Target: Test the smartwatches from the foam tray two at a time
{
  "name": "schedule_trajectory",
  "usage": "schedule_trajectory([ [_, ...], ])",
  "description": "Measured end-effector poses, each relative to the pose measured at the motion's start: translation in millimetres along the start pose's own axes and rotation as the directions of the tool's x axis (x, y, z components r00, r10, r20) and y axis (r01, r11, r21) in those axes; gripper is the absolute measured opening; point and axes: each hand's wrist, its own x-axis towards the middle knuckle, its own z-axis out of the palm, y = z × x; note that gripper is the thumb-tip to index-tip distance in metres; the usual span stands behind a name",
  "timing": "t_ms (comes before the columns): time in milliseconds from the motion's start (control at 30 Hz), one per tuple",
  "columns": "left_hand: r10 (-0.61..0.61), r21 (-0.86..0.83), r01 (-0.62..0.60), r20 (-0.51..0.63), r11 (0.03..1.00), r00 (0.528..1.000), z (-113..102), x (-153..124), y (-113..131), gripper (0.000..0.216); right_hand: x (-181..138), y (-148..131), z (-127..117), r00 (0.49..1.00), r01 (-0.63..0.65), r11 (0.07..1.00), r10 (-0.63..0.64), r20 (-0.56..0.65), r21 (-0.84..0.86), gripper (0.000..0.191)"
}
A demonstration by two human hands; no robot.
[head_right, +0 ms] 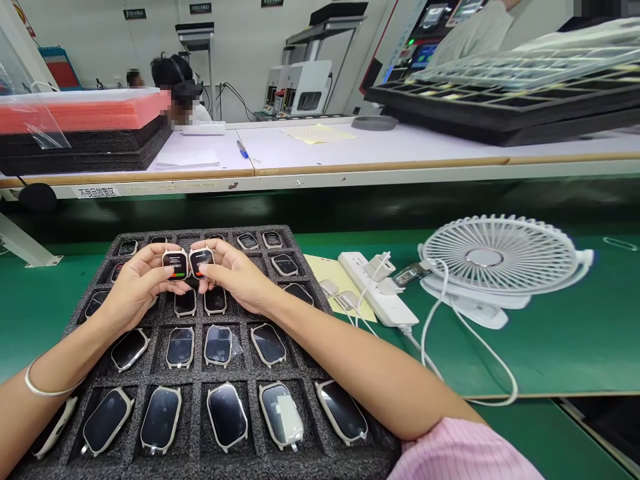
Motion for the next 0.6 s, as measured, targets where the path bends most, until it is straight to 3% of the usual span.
schedule_trajectory([
  [200,0.058,0.014,-0.058,0.000,0.998,0.998,4.5,-0.8,3.4,0.049,1.1,-1.0,-0.6,0.999,0.008,1.000,-0.008,-0.054,-0.007,0.038],
  [300,0.067,-0.116,-0.050,0.143,0.992,0.987,14.9,-24.1,16.8,0.051,0.3,-2.3,1.7,0.999,0.018,1.000,-0.017,-0.043,0.021,0.046],
  [333,0.026,-0.162,0.021,0.282,0.987,0.959,18.6,-36.1,21.6,0.052,-1.6,-3.7,4.2,1.000,0.021,0.999,-0.020,-0.022,0.030,0.050],
  [400,-0.057,-0.214,0.216,0.571,0.953,0.819,24.7,-61.5,29.4,0.057,-9.6,-9.3,11.8,0.999,0.031,0.999,-0.032,0.029,0.024,0.054],
  [433,-0.034,-0.229,0.251,0.673,0.940,0.739,26.7,-72.7,32.3,0.054,-16.0,-14.0,16.7,0.998,0.042,0.999,-0.042,0.057,0.004,0.054],
  [467,-0.016,-0.253,0.274,0.707,0.928,0.707,27.9,-81.7,34.8,0.051,-23.8,-19.9,22.1,0.995,0.064,0.998,-0.062,0.076,-0.025,0.053],
  [533,0.041,-0.307,0.253,0.706,0.917,0.707,28.0,-91.1,39.8,0.050,-42.4,-34.8,33.2,0.986,0.152,0.982,-0.142,0.092,-0.111,0.049],
  [600,0.056,-0.344,0.184,0.583,0.921,0.811,25.9,-89.1,46.0,0.050,-62.0,-50.4,42.8,0.963,0.268,0.936,-0.254,0.092,-0.228,0.047],
])
